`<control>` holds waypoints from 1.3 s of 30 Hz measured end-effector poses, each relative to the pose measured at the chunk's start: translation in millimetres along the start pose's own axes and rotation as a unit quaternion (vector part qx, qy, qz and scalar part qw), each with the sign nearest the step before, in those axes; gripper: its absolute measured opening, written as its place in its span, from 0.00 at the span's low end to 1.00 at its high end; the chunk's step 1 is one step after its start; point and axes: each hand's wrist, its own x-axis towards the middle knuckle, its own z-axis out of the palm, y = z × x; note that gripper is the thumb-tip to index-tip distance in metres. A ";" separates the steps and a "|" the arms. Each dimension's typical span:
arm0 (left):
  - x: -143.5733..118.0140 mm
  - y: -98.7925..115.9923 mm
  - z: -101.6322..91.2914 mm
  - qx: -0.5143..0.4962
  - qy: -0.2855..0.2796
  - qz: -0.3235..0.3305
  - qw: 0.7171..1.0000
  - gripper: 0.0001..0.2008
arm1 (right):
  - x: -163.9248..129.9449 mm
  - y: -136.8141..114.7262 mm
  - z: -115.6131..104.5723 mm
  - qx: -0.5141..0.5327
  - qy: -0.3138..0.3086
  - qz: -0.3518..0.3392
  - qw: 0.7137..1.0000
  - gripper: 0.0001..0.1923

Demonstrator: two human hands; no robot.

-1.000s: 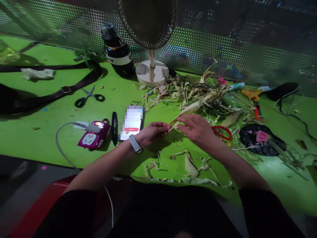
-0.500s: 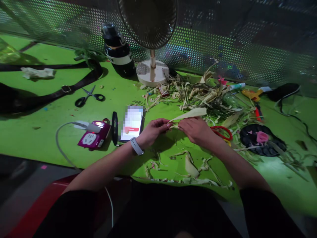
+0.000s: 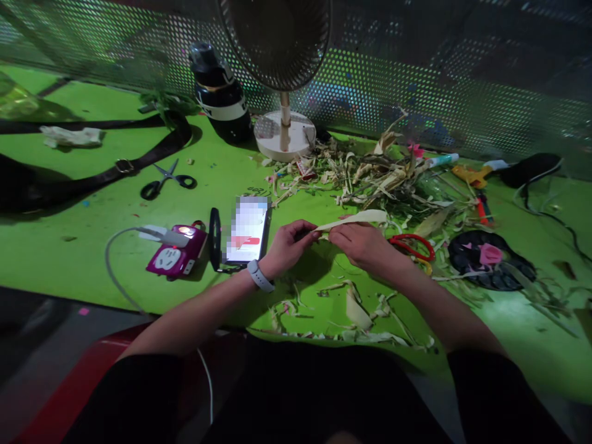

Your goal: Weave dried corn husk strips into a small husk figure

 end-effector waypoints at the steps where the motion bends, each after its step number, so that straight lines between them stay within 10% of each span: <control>1: -0.5 0.5 -0.4 0.022 -0.002 0.013 1.000 0.14 | -0.1 0.7 1.9 0.004 0.000 0.005 1.000 0.10; 10: -1.1 6.4 -4.9 -0.016 -0.048 0.000 0.999 0.18 | -2.6 1.7 -2.9 -0.066 0.020 0.084 0.994 0.08; 17: -2.3 2.4 -1.6 -0.035 0.035 -0.008 0.999 0.18 | 5.5 -22.6 -5.1 -0.118 0.066 0.048 0.990 0.11; 26: 0.2 5.8 -8.9 0.026 -0.084 -0.015 0.996 0.15 | 3.6 -6.0 -0.5 -0.025 0.104 0.042 0.993 0.09; 39: -0.1 15.3 -12.5 0.002 -0.172 -0.023 0.985 0.14 | 0.9 -2.0 -2.8 0.217 -0.073 0.236 0.944 0.13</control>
